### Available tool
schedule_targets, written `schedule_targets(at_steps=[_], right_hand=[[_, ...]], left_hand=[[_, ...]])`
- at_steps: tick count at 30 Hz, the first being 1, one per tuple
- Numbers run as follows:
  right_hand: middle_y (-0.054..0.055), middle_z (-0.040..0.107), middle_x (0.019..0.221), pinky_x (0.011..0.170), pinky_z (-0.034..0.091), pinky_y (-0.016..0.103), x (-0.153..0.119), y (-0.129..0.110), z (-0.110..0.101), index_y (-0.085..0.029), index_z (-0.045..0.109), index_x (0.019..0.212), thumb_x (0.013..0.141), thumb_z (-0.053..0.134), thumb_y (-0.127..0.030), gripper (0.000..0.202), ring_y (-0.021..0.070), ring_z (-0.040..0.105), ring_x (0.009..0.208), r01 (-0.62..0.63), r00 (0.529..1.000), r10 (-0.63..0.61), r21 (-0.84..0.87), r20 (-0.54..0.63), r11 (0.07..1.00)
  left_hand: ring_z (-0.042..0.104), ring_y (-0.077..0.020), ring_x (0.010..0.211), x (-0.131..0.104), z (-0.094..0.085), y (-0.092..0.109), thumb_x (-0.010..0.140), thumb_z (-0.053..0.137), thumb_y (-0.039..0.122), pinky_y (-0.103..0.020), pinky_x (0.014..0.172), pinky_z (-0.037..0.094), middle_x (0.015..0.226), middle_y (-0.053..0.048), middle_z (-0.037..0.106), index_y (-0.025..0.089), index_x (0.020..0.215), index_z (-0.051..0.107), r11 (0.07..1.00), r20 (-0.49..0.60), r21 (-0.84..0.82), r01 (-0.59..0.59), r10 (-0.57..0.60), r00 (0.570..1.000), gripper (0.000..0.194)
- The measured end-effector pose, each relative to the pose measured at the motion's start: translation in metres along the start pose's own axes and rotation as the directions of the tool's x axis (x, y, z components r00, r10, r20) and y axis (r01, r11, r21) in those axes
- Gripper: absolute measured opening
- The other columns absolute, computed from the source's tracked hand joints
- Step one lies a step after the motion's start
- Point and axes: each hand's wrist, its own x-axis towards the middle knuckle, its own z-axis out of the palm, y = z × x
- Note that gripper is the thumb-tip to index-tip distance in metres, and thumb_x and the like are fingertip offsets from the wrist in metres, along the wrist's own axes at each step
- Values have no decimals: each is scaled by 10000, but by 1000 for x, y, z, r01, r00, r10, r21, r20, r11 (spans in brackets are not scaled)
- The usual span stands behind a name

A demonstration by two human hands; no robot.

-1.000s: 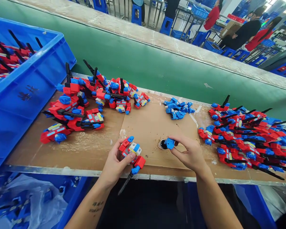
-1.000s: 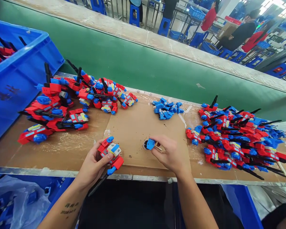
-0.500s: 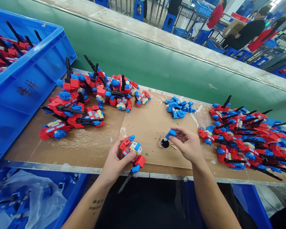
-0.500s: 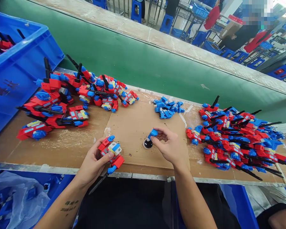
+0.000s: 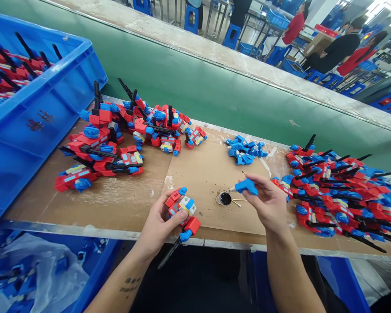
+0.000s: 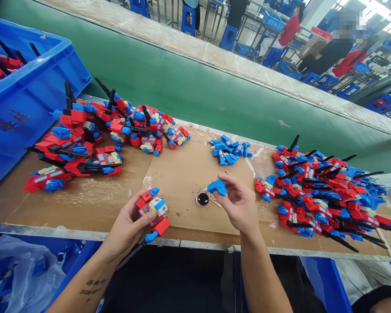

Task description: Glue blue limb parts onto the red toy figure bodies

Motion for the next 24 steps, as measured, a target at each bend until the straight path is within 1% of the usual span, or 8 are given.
schedule_targets(at_steps=[3, 5, 8, 11, 14, 19, 22, 24], right_hand=[[32, 754, 1094, 844, 616, 313, -10, -9, -1, -321, 713, 1156, 870, 762, -177, 324, 190, 717, 1008, 114, 992, -121, 165, 28, 980], [32, 745, 1093, 871, 619, 364, -17, -15, 5, -328, 701, 1149, 894, 745, -196, 290, 206, 712, 1020, 150, 983, -172, 277, 58, 949], [33, 725, 1073, 913, 615, 399, -26, -22, 21, -312, 667, 1189, 940, 694, -235, 262, 215, 708, 1034, 138, 980, -185, 414, 77, 900], [40, 712, 1098, 959, 596, 374, -34, -24, 36, -283, 638, 1233, 962, 664, -226, 278, 220, 690, 1118, 96, 981, -165, 479, 103, 872], [45, 709, 1114, 977, 588, 382, -40, -23, 43, -277, 628, 1245, 967, 652, -212, 286, 240, 677, 1163, 60, 981, -142, 498, 129, 865], [42, 698, 1122, 985, 589, 387, -39, -21, 42, -283, 632, 1246, 969, 644, -191, 292, 245, 688, 1159, 26, 980, -116, 470, 163, 882], [41, 703, 1120, 983, 596, 383, -37, -24, 41, -289, 638, 1243, 976, 633, -189, 285, 229, 701, 1133, 57, 978, -136, 426, 158, 903], [39, 710, 1118, 963, 606, 361, -36, -28, 41, -293, 646, 1236, 973, 629, -164, 294, 213, 710, 1106, 101, 975, -164, 355, 151, 929]], left_hand=[[629, -151, 779, 1, 12, 2, 692, 907, 372, -235, 692, 528, 957, -52, 696, 243, 1250, 613, 997, 83, -77, 12, -6, 997, 643], [629, -146, 771, 2, 23, 3, 683, 911, 389, -227, 686, 524, 943, -54, 699, 248, 1250, 623, 989, 141, -140, 49, -29, 990, 651], [633, -146, 779, 2, 38, 2, 667, 922, 385, -214, 675, 514, 937, -55, 701, 240, 1208, 654, 971, 214, -213, 108, -61, 975, 621], [626, -127, 777, 3, 46, -1, 673, 922, 359, -188, 658, 489, 947, -35, 707, 248, 1195, 665, 964, 238, -246, 98, -38, 971, 593], [619, -105, 769, 3, 46, -3, 684, 918, 355, -172, 649, 467, 968, -19, 716, 253, 1171, 678, 961, 249, -269, 71, -1, 968, 552], [609, -93, 736, 3, 43, -4, 689, 918, 354, -184, 650, 465, 972, -12, 717, 261, 1167, 673, 957, 260, -277, 83, -8, 966, 544], [586, -86, 692, 2, 42, -3, 691, 917, 349, -204, 653, 471, 1012, -19, 719, 266, 1167, 667, 959, 257, -269, 90, -18, 966, 543], [596, -95, 720, 0, 43, -2, 695, 915, 336, -207, 657, 474, 1055, -26, 715, 271, 1167, 661, 958, 247, -267, 104, -36, 968, 540]])
